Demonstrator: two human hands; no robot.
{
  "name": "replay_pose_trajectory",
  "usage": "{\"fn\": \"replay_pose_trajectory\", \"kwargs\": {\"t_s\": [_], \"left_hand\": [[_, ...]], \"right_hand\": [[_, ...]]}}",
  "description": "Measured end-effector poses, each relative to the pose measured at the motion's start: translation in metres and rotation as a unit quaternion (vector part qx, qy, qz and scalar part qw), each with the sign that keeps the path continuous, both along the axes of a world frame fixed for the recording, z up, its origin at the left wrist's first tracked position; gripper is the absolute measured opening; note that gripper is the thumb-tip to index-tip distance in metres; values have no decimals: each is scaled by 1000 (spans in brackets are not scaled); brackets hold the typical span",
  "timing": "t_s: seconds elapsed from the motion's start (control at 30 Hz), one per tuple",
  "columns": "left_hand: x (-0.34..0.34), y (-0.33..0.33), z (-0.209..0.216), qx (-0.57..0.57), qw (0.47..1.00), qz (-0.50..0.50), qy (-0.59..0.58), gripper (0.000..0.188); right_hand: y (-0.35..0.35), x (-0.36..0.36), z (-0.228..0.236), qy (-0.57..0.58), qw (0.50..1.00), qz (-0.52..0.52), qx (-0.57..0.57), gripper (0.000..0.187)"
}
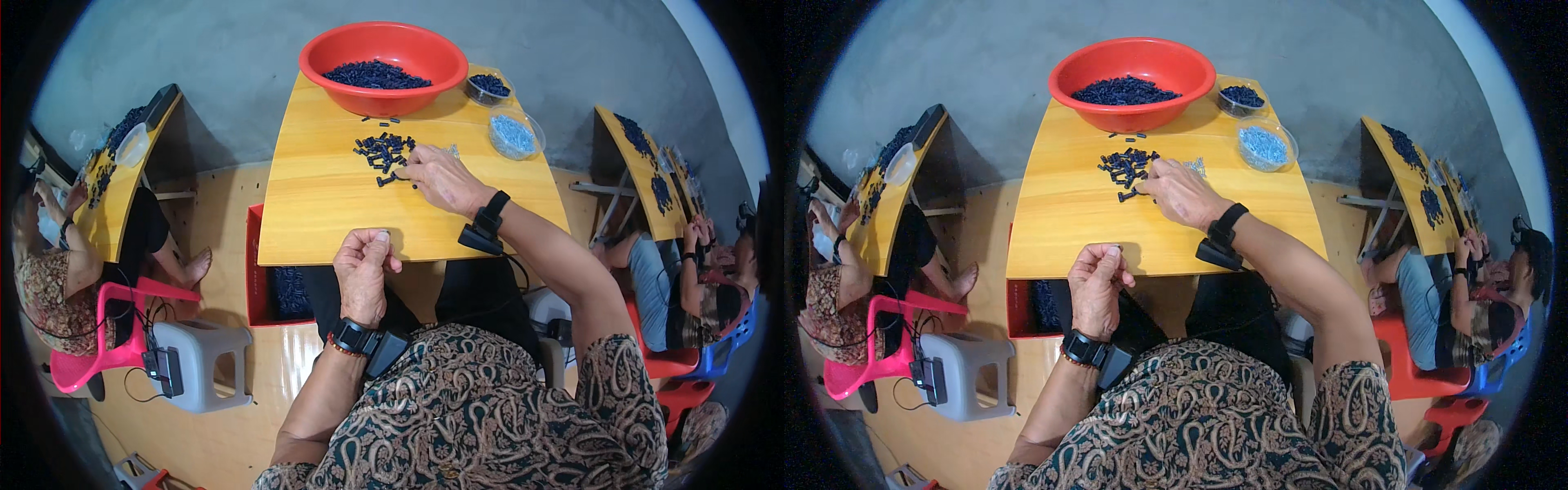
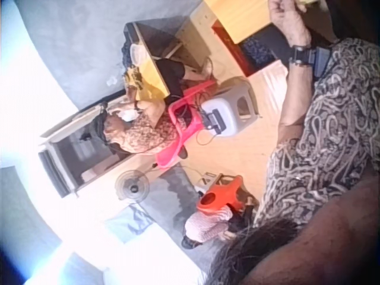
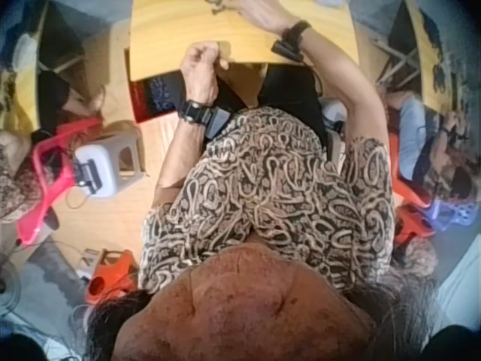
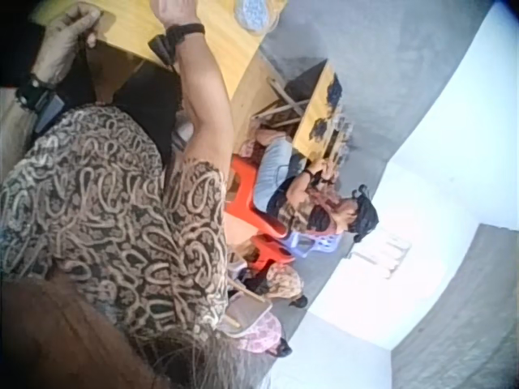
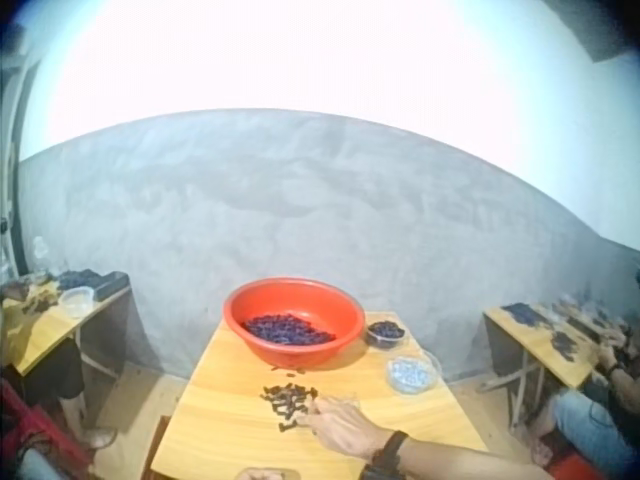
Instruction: Assembling small components by inserting metal parts into black plastic housings.
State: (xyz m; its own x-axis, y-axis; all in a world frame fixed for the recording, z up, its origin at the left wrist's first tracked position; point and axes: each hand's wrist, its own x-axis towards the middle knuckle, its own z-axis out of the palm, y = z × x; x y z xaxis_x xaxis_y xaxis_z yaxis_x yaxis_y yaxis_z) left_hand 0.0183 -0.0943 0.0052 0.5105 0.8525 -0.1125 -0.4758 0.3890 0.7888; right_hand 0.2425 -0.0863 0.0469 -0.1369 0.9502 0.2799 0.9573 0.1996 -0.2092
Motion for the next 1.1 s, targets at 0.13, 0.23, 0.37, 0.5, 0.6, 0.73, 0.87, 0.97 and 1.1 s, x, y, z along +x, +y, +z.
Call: {"fn": "replay_pose_trajectory", "kwargs": {"t_s": [0.13,0.23,0.37,0.5,0.6,0.73,0.87,0.97,1.1], "left_hand": [[-1,1,2,-7,1000,-6,-7,10],[-1,2,0,-9,1000,-4,3,10],[1,2,-1,-3,1000,-2,4,10],[1,2,-1,-9,1000,-4,2,11],[1,2,-2,-11,1000,-5,-2,11],[1,3,-2,-6,1000,-7,0,10],[1,3,-1,-11,1000,-10,-1,11],[0,4,-1,-8,1000,-11,-4,11],[1,4,0,-6,1000,-13,3,11]], "right_hand": [[-6,3,-1,31,999,-2,22,23],[-1,9,2,56,997,-40,20,21],[6,10,7,81,994,-73,4,19],[10,-1,6,64,997,-30,-15,19],[11,-7,6,53,997,-36,-33,20],[12,-7,7,63,996,-47,-43,20],[17,2,1,80,996,-43,-26,17],[18,4,3,100,994,-42,-22,17],[17,1,6,115,992,-47,-30,17]]}}
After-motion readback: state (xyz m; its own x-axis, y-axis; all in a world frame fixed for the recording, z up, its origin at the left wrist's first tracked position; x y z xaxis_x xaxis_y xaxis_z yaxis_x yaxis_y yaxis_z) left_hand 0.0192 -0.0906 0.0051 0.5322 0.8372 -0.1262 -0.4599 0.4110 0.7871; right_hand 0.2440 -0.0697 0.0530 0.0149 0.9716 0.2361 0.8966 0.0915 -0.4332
